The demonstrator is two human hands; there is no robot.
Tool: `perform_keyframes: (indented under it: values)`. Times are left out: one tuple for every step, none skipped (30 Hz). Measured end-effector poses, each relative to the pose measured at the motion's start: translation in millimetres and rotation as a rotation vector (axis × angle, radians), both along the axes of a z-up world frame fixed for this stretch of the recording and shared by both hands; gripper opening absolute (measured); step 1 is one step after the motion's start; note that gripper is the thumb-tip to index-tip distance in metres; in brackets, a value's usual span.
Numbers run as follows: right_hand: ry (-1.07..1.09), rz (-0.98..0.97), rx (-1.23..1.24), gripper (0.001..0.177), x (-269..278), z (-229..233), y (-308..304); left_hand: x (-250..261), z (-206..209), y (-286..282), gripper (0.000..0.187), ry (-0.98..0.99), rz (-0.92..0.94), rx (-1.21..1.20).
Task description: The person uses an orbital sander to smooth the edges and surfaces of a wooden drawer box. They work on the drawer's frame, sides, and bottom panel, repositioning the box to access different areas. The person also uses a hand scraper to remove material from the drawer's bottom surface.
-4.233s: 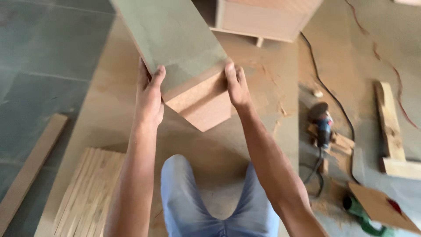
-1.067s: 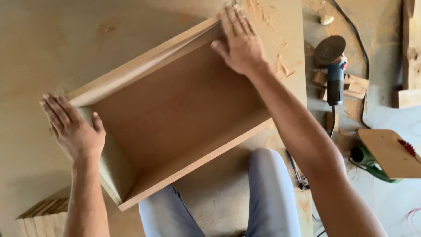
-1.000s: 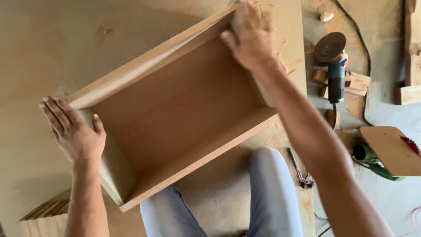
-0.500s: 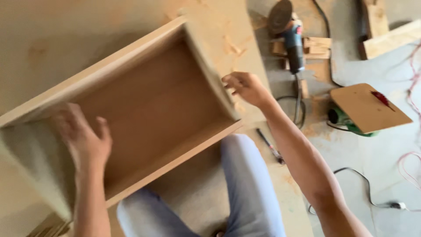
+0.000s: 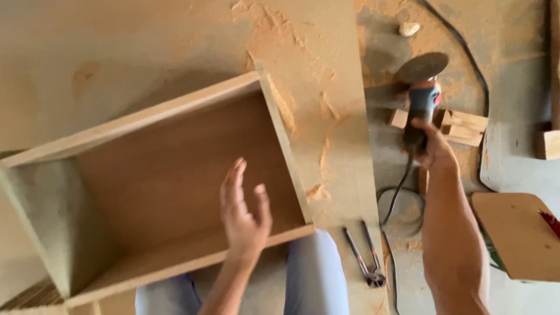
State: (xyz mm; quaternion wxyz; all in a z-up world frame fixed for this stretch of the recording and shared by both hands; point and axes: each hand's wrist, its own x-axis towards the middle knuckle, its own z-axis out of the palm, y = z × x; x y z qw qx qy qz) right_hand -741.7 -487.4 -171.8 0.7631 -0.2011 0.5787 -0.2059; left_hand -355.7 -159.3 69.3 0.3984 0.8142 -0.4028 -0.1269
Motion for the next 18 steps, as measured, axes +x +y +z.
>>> perform_keyframes:
  values:
    - [0.015,-0.055,-0.015,0.038,15.1,9.3,7.3,-10.7,8.3,-12.0,0.044,-0.068,0.001,-0.095]
    - [0.034,-0.114,-0.040,0.037,32.1,24.2,8.5,-24.4,17.5,-22.8,0.041,0.003,-0.023,-0.192]
    - [0.052,-0.172,-0.065,0.036,47.6,44.4,15.8,-37.9,27.1,-30.3,0.037,0.074,-0.047,-0.289]
    - [0.089,-0.140,-0.194,0.037,56.6,71.4,41.0,-49.7,34.9,-37.3,0.034,0.242,-0.123,-0.314]
    - [0.126,-0.108,-0.322,0.038,63.4,102.8,84.0,-61.9,42.4,-41.3,0.031,0.409,-0.200,-0.337]
    - [0.150,-0.073,-0.465,0.039,80.6,132.6,119.5,-74.3,47.3,-48.3,0.040,0.498,-0.228,-0.246]
    - [0.001,-0.126,-0.577,0.043,99.3,162.9,156.3,-85.3,51.2,-52.6,0.051,0.585,-0.257,-0.154]
    - [-0.149,-0.177,-0.682,0.047,115.1,193.6,185.4,-91.9,51.9,-54.2,0.056,0.616,-0.322,-0.060]
    - [-0.199,-0.164,-0.690,0.045,127.7,223.4,195.0,-96.1,51.0,-55.1,0.062,0.646,-0.387,0.034]
    - [-0.245,-0.156,-0.700,0.044,136.3,252.1,203.3,-101.0,51.0,-49.2,0.067,0.676,-0.460,0.130]
    - [-0.290,-0.148,-0.710,0.044,144.1,278.4,212.0,-107.9,53.7,-35.6,0.069,0.702,-0.441,0.136]
    - [-0.269,-0.118,-0.719,0.045,156.1,300.5,218.4,-110.8,57.7,-23.3,0.070,0.717,-0.421,0.137]
    - [-0.248,-0.088,-0.729,0.046,167.4,319.4,224.0,-111.6,61.8,-13.2,0.072,0.733,-0.402,0.137]
    - [-0.216,-0.053,-0.727,0.047,174.0,334.8,232.2,-114.5,65.8,-1.1,0.070,0.644,-0.357,0.103]
    - [-0.213,-0.057,-0.647,0.049,181.7,344.6,237.4,-116.1,69.2,10.4,0.068,0.555,-0.310,0.068]
    - [-0.218,-0.054,-0.569,0.053,193.1,348.7,238.9,-113.6,71.5,19.6,0.067,0.460,-0.257,0.030]
    - [-0.223,-0.051,-0.492,0.058,202.4,349.1,243.0,-107.9,72.3,26.9,0.066,0.432,-0.253,0.058]
    - [-0.265,-0.053,-0.445,0.061,209.3,345.5,251.2,-102.3,71.3,35.2,0.066,0.411,-0.234,0.091]
